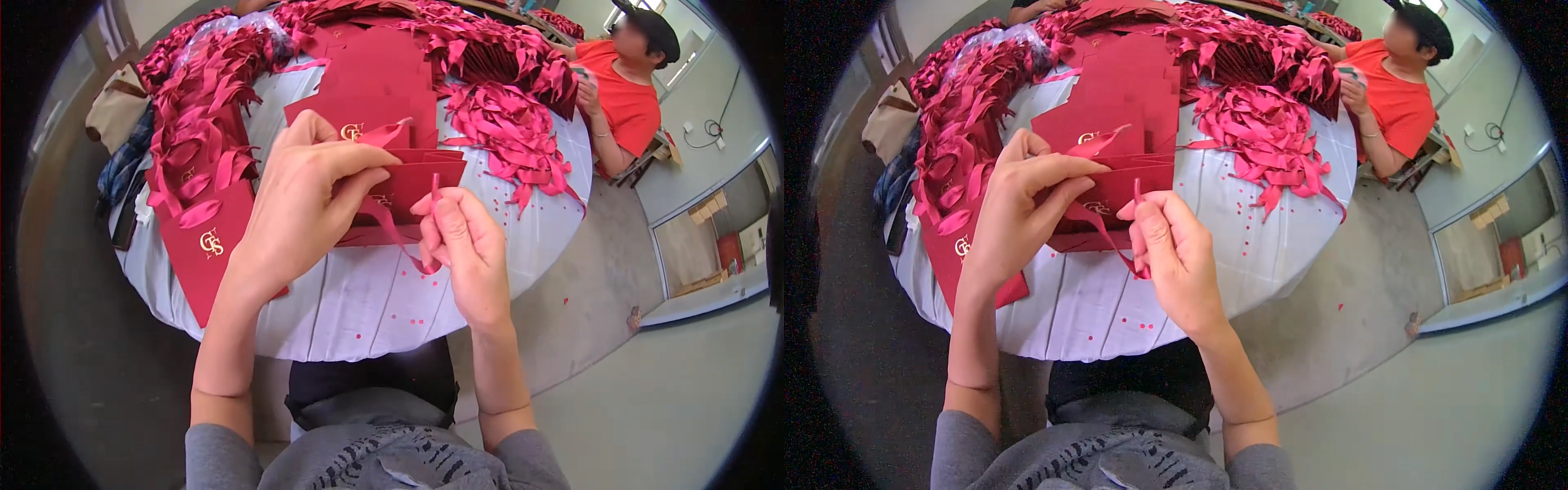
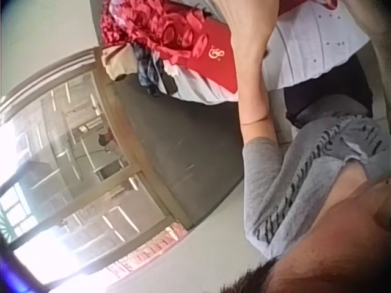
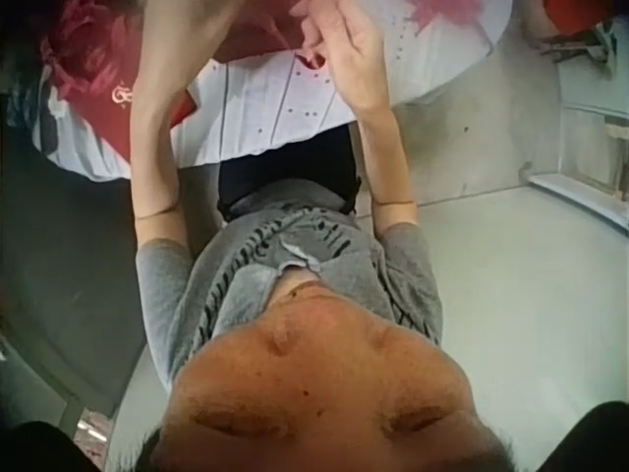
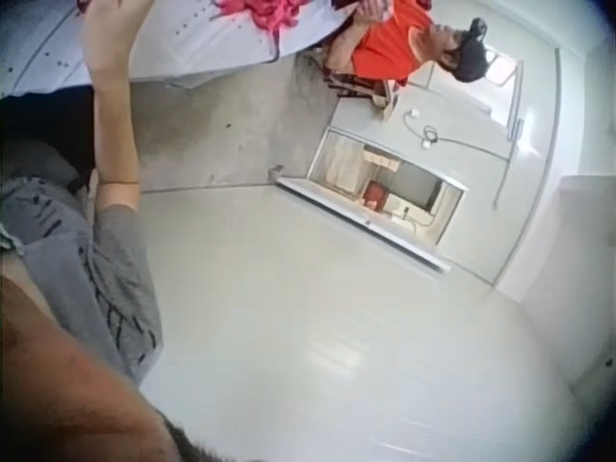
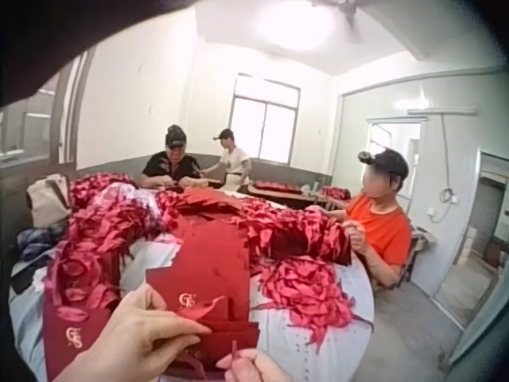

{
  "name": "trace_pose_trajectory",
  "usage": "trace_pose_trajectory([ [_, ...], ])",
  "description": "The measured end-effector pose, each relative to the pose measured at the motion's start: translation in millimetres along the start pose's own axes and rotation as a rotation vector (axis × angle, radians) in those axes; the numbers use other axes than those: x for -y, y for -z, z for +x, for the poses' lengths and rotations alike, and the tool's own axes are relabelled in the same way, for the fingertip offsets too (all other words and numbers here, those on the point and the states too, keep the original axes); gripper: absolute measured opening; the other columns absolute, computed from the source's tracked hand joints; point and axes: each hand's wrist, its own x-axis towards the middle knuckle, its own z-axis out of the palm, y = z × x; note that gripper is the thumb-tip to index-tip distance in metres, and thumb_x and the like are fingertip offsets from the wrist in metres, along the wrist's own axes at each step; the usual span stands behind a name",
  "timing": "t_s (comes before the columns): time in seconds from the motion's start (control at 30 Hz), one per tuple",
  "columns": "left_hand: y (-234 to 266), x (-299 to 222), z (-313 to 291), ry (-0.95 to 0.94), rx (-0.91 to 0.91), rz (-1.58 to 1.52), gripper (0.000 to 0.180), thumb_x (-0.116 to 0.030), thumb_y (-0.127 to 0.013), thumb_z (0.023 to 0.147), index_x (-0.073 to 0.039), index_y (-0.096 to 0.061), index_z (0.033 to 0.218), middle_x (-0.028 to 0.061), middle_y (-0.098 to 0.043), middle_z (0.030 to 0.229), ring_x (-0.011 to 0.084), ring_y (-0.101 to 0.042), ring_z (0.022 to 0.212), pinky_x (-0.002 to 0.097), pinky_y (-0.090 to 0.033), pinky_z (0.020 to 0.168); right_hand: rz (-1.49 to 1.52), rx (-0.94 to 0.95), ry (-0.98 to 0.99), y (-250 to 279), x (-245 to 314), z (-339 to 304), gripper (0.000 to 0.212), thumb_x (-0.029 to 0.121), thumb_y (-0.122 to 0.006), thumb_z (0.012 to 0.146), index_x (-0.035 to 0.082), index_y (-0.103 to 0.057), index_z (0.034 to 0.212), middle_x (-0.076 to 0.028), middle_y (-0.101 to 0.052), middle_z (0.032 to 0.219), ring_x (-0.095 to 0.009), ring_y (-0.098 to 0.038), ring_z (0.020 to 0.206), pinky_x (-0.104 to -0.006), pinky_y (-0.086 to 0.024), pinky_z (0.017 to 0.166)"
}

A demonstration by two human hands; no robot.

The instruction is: The person attaches ribbon handles to paper gift bags by threading ribbons through the bag slots and folding the bags by hand.

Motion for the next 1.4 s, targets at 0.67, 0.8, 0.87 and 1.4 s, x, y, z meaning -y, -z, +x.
trace_pose_trajectory([
  [0.67, -11, 12, 25, -0.072, 0.186, -0.115, 0.012, -0.004, -0.067, 0.078, 0.000, -0.067, 0.089, 0.0112, -0.062, 0.074, 0.0236, -0.052, 0.075, 0.0348, -0.042, 0.074, -0.336, -0.236, 0.113, -9, -15, 14, 0.020, 0.012, -0.057, 0.093, -0.002, -0.060, 0.080, 0.001, -0.056, 0.065, -0.003, -0.046, 0.062, -0.0217, -0.039, 0.055],
  [0.8, -11, 13, 28, 0.076, 0.277, -0.227, 0.013, -0.002, -0.065, 0.079, 0.002, -0.067, 0.091, 0.0119, -0.061, 0.076, 0.0214, -0.055, 0.077, 0.0315, -0.044, 0.074, -0.346, -0.277, 0.143, -10, -15, 14, 0.017, 0.011, -0.059, 0.091, -0.002, -0.060, 0.080, 0.002, -0.054, 0.063, -0.003, -0.044, 0.060, -0.0225, -0.038, 0.054],
  [0.87, -11, 16, 28, 0.078, 0.304, -0.254, 0.014, -0.001, -0.065, 0.080, 0.003, -0.067, 0.093, 0.0115, -0.061, 0.078, 0.0197, -0.056, 0.077, 0.0295, -0.045, 0.074, -0.315, -0.279, 0.114, -12, -15, 13, 0.015, 0.010, -0.060, 0.090, -0.002, -0.060, 0.081, 0.002, -0.053, 0.063, -0.002, -0.043, 0.061, -0.0224, -0.037, 0.053],
  [1.4, -6, 24, 36, 0.274, 0.428, -0.516, 0.014, 0.000, -0.065, 0.082, 0.005, -0.064, 0.095, 0.0040, -0.058, 0.084, 0.0096, -0.056, 0.079, 0.0242, -0.046, 0.072, -0.306, -0.285, 0.179, -14, -14, 13, 0.015, 0.007, -0.059, 0.091, 0.000, -0.055, 0.078, 0.004, -0.046, 0.064, -0.003, -0.039, 0.063, -0.0213, -0.037, 0.055],
])
